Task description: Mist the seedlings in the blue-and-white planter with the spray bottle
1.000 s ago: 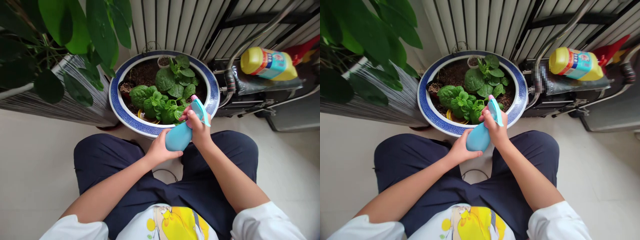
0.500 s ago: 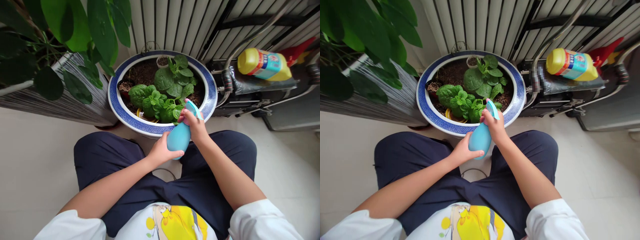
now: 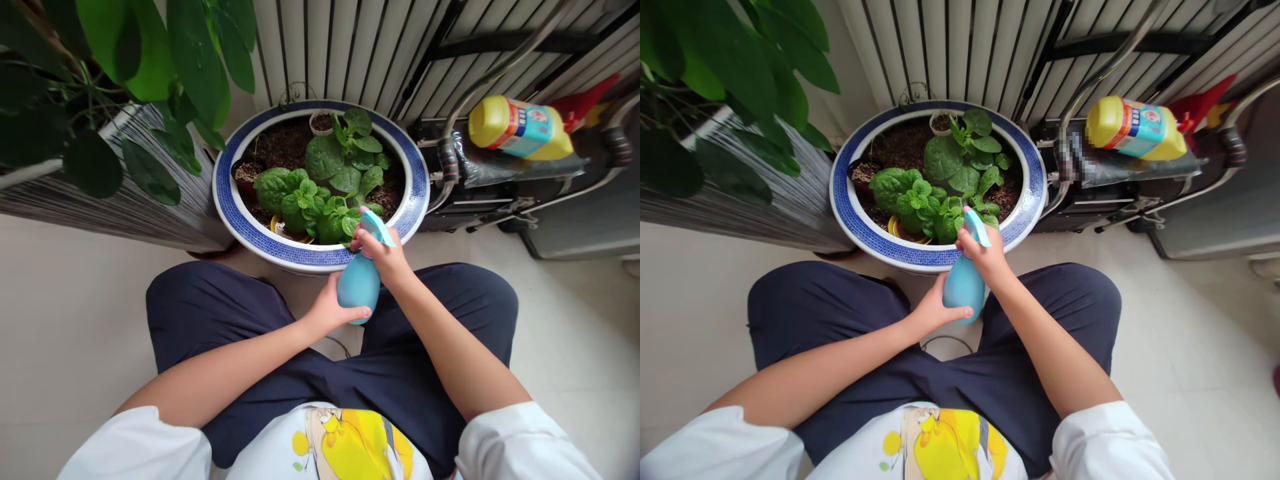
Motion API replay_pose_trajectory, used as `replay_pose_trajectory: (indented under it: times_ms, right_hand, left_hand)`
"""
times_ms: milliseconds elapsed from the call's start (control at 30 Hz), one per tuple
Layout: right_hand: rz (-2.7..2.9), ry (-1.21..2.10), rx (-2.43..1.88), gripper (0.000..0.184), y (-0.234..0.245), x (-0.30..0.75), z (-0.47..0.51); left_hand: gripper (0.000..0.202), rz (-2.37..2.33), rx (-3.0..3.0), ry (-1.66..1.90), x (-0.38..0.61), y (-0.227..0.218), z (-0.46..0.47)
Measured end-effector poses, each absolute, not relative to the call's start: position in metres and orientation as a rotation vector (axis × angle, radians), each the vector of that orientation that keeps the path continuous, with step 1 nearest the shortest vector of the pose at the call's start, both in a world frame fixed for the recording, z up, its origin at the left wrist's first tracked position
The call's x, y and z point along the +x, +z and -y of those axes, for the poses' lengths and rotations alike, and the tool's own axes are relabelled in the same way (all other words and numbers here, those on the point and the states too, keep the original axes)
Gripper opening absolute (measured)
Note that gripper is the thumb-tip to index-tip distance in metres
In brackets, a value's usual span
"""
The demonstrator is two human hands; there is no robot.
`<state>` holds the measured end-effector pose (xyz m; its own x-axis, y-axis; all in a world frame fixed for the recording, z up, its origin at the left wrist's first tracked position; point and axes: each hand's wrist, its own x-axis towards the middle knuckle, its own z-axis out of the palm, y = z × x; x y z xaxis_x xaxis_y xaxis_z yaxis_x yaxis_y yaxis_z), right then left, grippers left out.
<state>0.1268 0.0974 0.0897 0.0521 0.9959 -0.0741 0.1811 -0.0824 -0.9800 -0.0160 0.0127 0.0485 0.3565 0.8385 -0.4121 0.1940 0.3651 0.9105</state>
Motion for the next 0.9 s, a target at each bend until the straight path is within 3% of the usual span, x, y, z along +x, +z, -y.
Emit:
replay_pose_trajectory:
  times_ms: [300, 900]
  right_hand:
    - [1.810, 1.313, -1.274, 0.019, 0.074, 0.113, -0.085]
    - [1.641, 1.131, -1.466, 0.019, 0.054, 0.136, -0.052]
  left_hand:
    - [0.090, -1.257, 1.024, 0.501, -0.010, 0.027, 0.012]
    - [0.097, -1.054, 1.127, 0.356, -0.007, 0.007, 0.012]
